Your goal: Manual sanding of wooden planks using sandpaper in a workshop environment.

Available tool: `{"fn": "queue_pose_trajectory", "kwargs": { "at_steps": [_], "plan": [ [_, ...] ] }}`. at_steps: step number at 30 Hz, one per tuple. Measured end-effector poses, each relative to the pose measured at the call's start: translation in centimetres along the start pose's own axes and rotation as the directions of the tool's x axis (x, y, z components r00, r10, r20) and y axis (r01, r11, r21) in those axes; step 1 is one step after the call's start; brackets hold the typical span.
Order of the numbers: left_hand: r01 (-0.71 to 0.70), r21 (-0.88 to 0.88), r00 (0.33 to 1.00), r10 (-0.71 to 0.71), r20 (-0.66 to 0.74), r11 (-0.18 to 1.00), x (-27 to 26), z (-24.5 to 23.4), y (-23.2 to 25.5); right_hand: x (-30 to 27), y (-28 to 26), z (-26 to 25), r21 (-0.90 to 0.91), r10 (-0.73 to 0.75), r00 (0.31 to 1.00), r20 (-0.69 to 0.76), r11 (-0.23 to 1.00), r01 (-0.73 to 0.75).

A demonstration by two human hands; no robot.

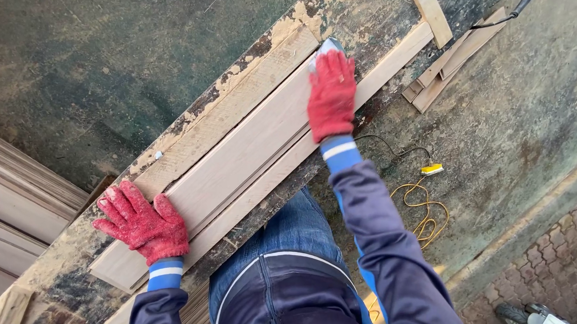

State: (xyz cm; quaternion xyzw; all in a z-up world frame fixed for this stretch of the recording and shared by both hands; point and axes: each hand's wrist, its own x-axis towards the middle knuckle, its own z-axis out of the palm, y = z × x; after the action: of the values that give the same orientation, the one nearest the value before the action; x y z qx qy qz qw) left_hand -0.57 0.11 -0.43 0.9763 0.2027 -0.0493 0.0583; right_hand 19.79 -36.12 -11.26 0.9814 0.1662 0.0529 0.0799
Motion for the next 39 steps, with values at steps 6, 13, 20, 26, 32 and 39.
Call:
{"fn": "queue_pose_trajectory", "kwargs": {
  "at_steps": [6,13,20,26,32,39],
  "plan": [
    [0.065,0.006,0.997,-0.066,0.051,0.998,0.1,-0.4,0.7,-7.3,-7.3,-6.1,0.394,-0.02,0.977,-0.212,0.913,0.104],
    [0.005,0.02,1.0,-0.005,-0.006,1.0,0.1,-0.2,0.4,-5.5,-1.0,-3.2,0.007,0.147,0.984,-0.099,0.989,-0.148],
    [0.01,0.045,1.0,-0.011,0.021,0.999,0.3,-0.1,0.4,-3.2,0.5,-6.9,0.003,0.123,0.992,-0.016,0.992,-0.123],
    [0.023,0.044,0.999,-0.025,0.038,0.999,0.2,0.2,0.2,-6.6,-7.4,-8.7,0.168,0.047,0.997,0.059,0.984,-0.057],
    [0.012,0.023,1.0,-0.013,0.013,1.0,0.3,0.0,0.3,-5.2,0.9,1.5,-0.08,-0.071,0.997,-0.022,0.994,0.069],
    [0.021,0.022,1.0,-0.022,0.014,1.0,0.2,0.3,0.1,-7.0,-8.9,-7.0,0.08,0.0,0.99,-0.143,0.997,0.011]
  ]
}}
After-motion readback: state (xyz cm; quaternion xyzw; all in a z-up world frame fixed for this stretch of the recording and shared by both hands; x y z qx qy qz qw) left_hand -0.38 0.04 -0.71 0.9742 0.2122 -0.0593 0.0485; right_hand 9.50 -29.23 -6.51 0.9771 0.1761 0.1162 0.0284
